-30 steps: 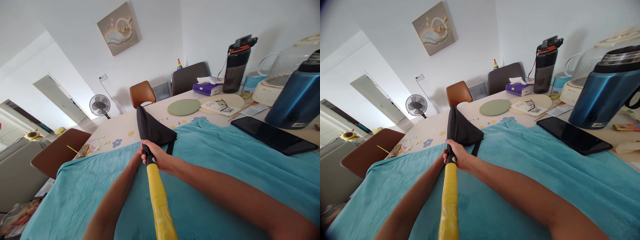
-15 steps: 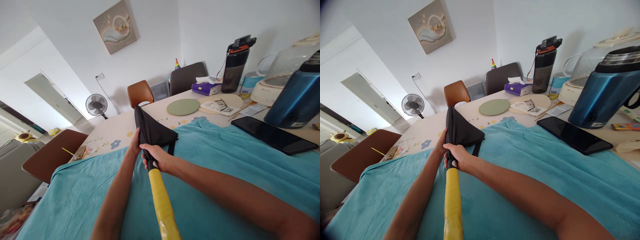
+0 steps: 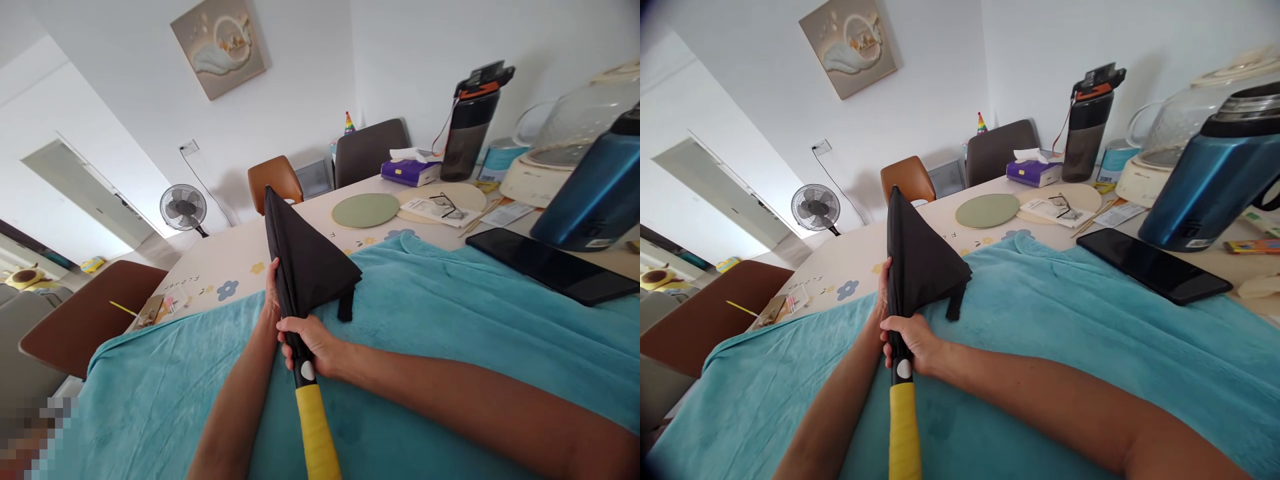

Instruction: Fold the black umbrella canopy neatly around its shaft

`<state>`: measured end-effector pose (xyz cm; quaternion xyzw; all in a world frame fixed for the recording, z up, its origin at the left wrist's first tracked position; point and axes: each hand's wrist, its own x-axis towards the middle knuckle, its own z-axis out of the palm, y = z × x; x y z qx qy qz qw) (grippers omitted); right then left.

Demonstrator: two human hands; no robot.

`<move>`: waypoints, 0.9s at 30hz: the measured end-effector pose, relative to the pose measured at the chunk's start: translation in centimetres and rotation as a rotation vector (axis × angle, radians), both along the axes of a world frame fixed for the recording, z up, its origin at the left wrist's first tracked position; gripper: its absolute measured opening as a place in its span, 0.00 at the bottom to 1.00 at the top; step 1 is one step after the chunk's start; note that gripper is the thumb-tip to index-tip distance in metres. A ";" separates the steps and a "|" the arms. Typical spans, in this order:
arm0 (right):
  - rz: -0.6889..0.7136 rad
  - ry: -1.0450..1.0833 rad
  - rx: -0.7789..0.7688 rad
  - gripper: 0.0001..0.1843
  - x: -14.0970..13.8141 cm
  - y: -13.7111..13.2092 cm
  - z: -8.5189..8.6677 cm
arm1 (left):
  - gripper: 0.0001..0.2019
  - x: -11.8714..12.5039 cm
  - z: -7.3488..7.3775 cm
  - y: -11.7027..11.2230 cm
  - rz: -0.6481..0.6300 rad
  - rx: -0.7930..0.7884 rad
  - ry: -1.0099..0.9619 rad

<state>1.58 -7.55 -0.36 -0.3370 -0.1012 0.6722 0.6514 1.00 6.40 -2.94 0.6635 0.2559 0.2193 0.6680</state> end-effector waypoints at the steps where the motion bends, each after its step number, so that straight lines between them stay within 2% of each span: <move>1: -0.003 -0.017 -0.014 0.05 0.1 0.0 0.0 | 0.31 0.2 0.2 0.1 -0.004 -0.070 -0.030; 4: 0.011 -0.037 -0.033 0.06 0.7 0.0 0.1 | 0.30 0.6 0.8 0.4 -0.001 -0.398 -0.146; 6: 0.029 -0.036 -0.038 0.06 1.1 0.1 0.3 | 0.28 0.6 1.1 0.5 0.018 -0.546 -0.157; 9: 0.033 -0.003 -0.043 0.06 1.5 0.3 0.5 | 0.28 0.7 1.3 0.7 0.038 -0.568 -0.081; 14: 0.035 0.092 -0.040 0.06 2.1 0.7 0.3 | 0.31 1.3 1.4 1.0 0.033 -0.432 0.075; 16: 0.041 0.111 -0.035 0.06 2.3 0.7 0.1 | 0.31 1.4 1.6 1.3 0.075 -0.325 0.123; 17: 0.043 0.112 -0.036 0.06 2.4 0.7 0.0 | 0.32 1.3 1.8 1.5 0.141 -0.222 0.160; 19: 0.041 0.096 -0.048 0.07 2.4 0.7 -0.3 | 0.33 0.9 2.5 2.0 0.349 0.091 0.276; 21: 0.041 0.070 -0.069 0.07 2.2 0.8 -0.5 | 0.33 0.4 3.3 2.3 0.561 0.476 0.379; 22: 0.042 0.055 -0.075 0.08 2.1 0.8 -0.6 | 0.31 0.2 3.8 2.3 0.613 0.626 0.383; 24: 0.052 0.019 -0.084 0.08 1.9 1.0 -0.8 | 0.25 0.4 4.7 1.5 0.586 0.813 0.287; 25: 0.063 0.004 -0.084 0.07 1.9 1.1 -0.9 | 0.21 0.8 5.1 0.9 0.518 0.854 0.214; 27: 0.082 -0.008 -0.077 0.07 1.8 1.3 -1.0 | 0.16 2.3 5.5 -0.6 0.282 0.907 0.112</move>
